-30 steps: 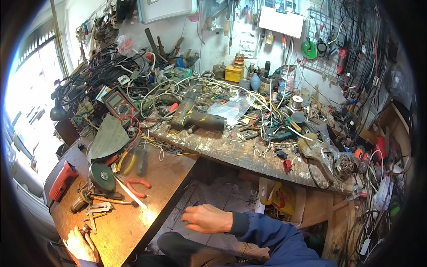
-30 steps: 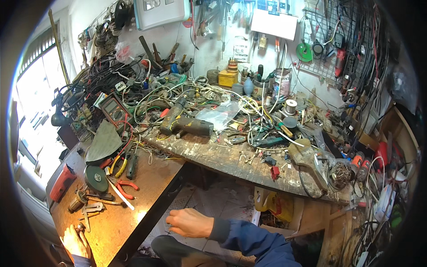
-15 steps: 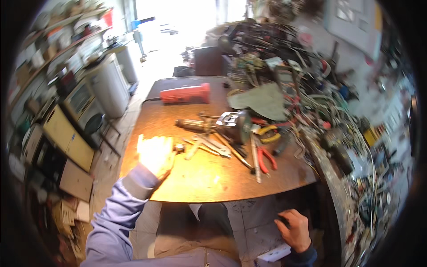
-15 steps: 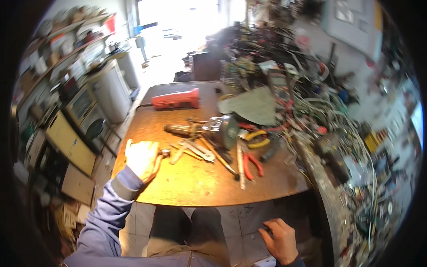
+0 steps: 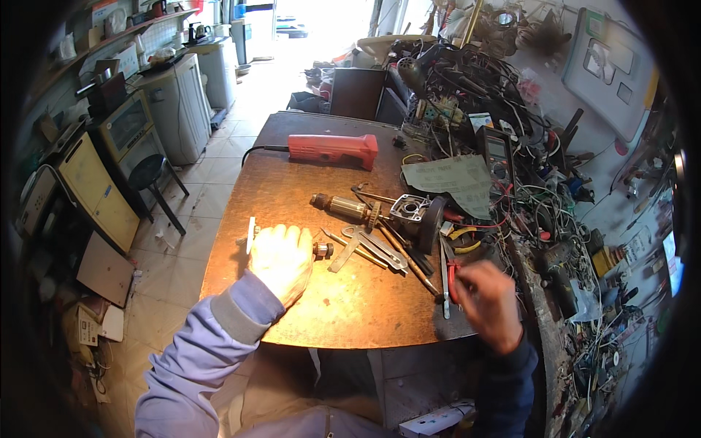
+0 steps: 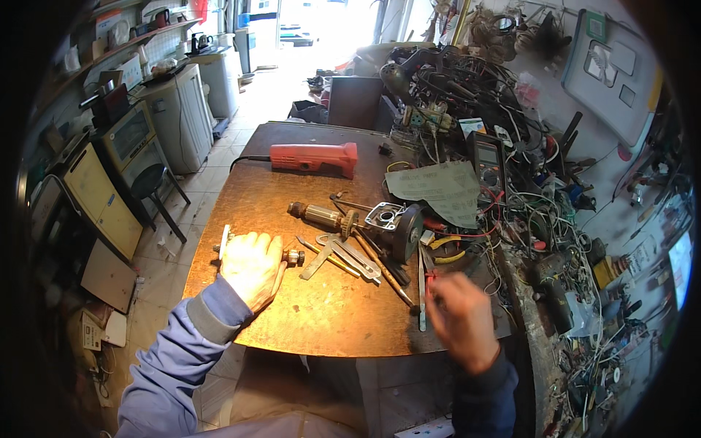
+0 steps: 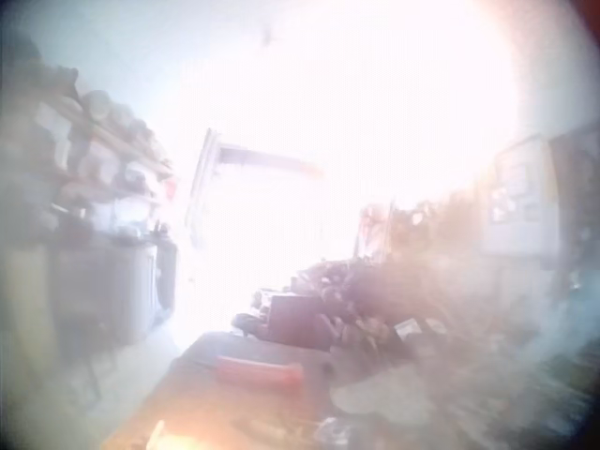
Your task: The person uses a small metal file to smooth the surface of a cylindrical motor component, then uses a wooden stick to apply a substance to the same part. The work is performed on a cluttered workbench with various tools and parts visible.
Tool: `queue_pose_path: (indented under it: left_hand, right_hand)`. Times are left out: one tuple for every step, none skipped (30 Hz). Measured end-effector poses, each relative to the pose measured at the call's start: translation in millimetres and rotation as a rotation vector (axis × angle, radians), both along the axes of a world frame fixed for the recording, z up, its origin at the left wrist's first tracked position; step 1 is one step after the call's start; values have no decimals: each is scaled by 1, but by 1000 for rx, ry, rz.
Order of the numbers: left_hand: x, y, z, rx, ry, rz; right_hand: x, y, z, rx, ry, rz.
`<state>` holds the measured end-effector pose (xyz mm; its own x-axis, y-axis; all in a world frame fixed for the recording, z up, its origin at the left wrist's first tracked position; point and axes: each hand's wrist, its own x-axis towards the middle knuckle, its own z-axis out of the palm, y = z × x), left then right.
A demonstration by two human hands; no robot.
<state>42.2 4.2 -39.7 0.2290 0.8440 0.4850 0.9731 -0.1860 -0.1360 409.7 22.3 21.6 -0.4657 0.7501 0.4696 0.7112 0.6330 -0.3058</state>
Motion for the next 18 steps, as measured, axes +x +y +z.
queue_pose_path:
  left_hand:
    - [-1,0,0,5,7,0]
    - [-2,2,-2,8,4,-10]
    - [-3,2,-2,7,7,-4]
    - [-5,0,-1,5,15,6]
    - [-3,0,-1,-1,19,2]
    - [-4,0,-1,-4,12,6]
    - [-4,0,0,-10,4,1]
    - [-4,1,1,-14,4,2]
    - [-4,1,0,-16,7,-2]
    - [-3,2,-1,-15,8,-5]
    - [-3,2,-2,-14,9,-6]
    - [-1,1,2,-1,8,-5]
    - [-1,1,2,0,10,0]
    - [-1,0,2,1,12,7]
    - [-1,-1,2,1,15,14]
    - [-2,-1,2,3,10,12]
    - [-4,-1,1,4,5,10]
    - [-5,-1,0,6,0,10]
  right_hand:
    - [2,19,1,51,-15,-30]
    - [8,38,-1,38,18,-63]
    - [7,54,2,22,43,-88]
    - [-4,61,12,36,58,-61]
    - [-12,63,16,-5,41,-46]
    - [-20,65,18,-46,24,-29]
    - [-26,63,19,-92,7,-20]
    - [-34,63,16,-91,-94,-9]
    - [-39,62,10,-157,-135,8]
    - [-41,60,7,-199,-166,-5]
    - [-42,59,4,-242,-197,-17]
    - [-43,56,0,-224,-253,-36]
    - [-43,53,-5,-204,-307,-50]
    - [-44,49,-10,-182,-361,-62]
    - [-45,46,-13,-171,-366,-80]
    - [-46,43,-15,-158,-372,-96]
    - [-48,40,-16,-145,-379,-112]
    - [-49,37,-16,-145,-386,-120]
